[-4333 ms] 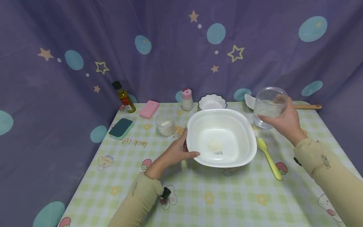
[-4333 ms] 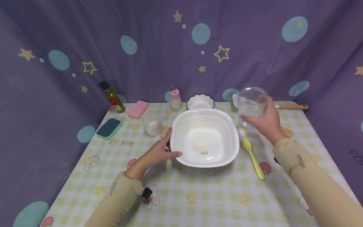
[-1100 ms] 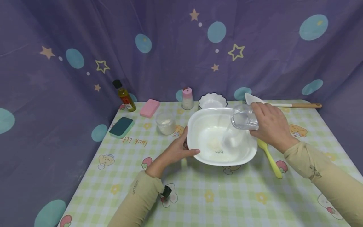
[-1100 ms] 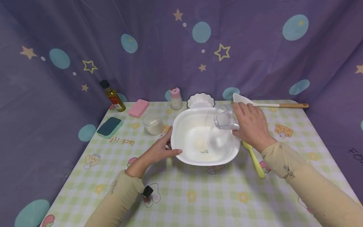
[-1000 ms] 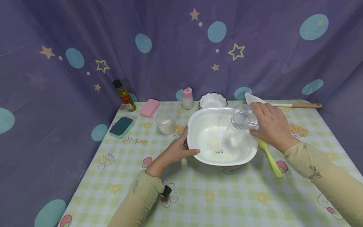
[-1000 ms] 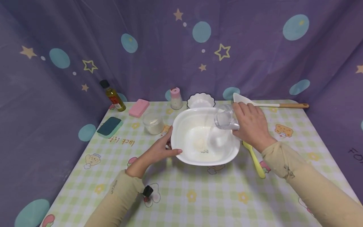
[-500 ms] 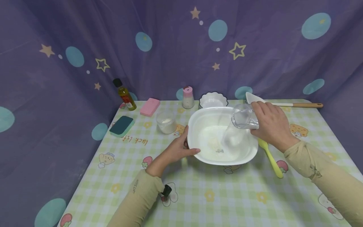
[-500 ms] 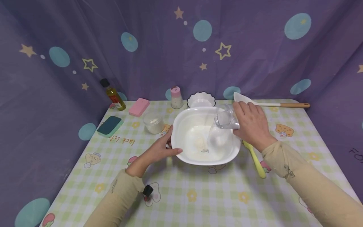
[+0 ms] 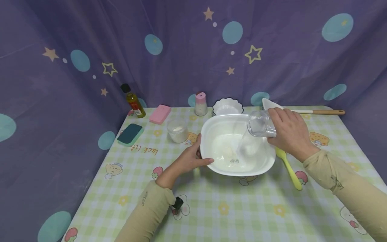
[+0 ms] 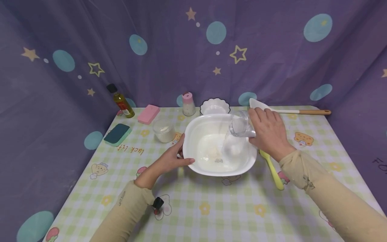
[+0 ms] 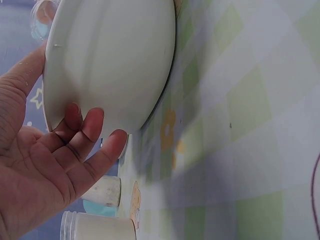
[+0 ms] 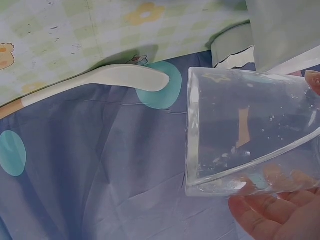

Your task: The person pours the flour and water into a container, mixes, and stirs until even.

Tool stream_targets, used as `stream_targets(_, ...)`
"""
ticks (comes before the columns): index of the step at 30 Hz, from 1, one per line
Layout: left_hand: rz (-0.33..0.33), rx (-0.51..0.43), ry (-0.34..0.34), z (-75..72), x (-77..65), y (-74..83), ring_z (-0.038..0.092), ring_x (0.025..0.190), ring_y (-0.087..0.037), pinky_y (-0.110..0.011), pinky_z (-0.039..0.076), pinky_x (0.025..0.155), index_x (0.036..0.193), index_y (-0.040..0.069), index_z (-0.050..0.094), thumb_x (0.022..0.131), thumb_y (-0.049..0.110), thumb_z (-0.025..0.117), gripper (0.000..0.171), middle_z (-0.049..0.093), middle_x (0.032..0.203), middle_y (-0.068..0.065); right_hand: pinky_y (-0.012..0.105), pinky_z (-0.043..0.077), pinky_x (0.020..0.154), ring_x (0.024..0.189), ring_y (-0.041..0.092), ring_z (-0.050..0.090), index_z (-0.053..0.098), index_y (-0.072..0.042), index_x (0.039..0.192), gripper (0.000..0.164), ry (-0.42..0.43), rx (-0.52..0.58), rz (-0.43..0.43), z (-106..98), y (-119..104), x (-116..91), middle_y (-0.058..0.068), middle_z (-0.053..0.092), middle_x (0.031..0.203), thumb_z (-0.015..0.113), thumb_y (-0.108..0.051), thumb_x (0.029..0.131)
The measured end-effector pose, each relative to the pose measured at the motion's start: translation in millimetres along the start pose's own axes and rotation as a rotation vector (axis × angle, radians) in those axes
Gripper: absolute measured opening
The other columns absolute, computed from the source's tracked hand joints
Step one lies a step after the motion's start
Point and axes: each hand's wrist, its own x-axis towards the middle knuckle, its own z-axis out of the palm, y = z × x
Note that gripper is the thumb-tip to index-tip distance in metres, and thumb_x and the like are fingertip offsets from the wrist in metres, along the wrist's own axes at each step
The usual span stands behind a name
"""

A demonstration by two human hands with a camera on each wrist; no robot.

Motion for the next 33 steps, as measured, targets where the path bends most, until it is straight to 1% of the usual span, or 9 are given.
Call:
stream_targets(4,0.001,-0.004,0.001,0.1,0.4,-0.1,0.065,0.086,-0.018,-0.033,0.053,0.076,0.158,0.019,-0.003,0.084,0.023,0.079,0.111,0.064,0.114,-0.019,0.057,0.044,0.084,0.100,0.047,0.053,0.045,0.006,0.129,0.096,0.003,-0.004,-0.001,0.0,0.0,-0.5,0.027,0.055,0.117,0.092,-0.017,0.048)
stream_targets(12,0.012,-0.016,-0.003,0.5,0.5,-1.1,0.065,0.086,-0.019,-0.033,0.053,0.075,0.158,0.019,-0.003,0.084,0.022,0.078,0.110,0.063,0.116,-0.022,0.058,0.043,0.086,0.101,0.047,0.053,0.046,0.006,0.128,0.095,0.014,-0.004,-0.011,-0.2,0.5,-1.4,0.027,0.055,0.117,0.092,-0.017,0.048)
stream_targets(27,0.001,0.003,-0.006,-0.5,-0.4,0.5,0.065,0.087,-0.018,-0.033,0.052,0.076,0.158,0.019,-0.003,0.085,0.024,0.077,0.109,0.064,0.115,-0.022,0.057,0.042,0.085,0.100,0.047,0.052,0.046,0.006,0.127,0.095,0.038,-0.014,-0.026,0.4,3.4,-1.0,0.026,0.055,0.116,0.092,-0.016,0.047)
stream_targets(33,-0.002,0.015,-0.007,-1.0,-0.5,2.1,0.065,0.087,-0.018,-0.033,0.052,0.076,0.158,0.019,-0.004,0.085,0.022,0.078,0.109,0.064,0.115,-0.022,0.058,0.042,0.086,0.100,0.047,0.052,0.047,0.006,0.126,0.094,0.042,-0.016,-0.030,-0.1,4.1,-0.8,0.026,0.055,0.116,0.092,-0.016,0.047)
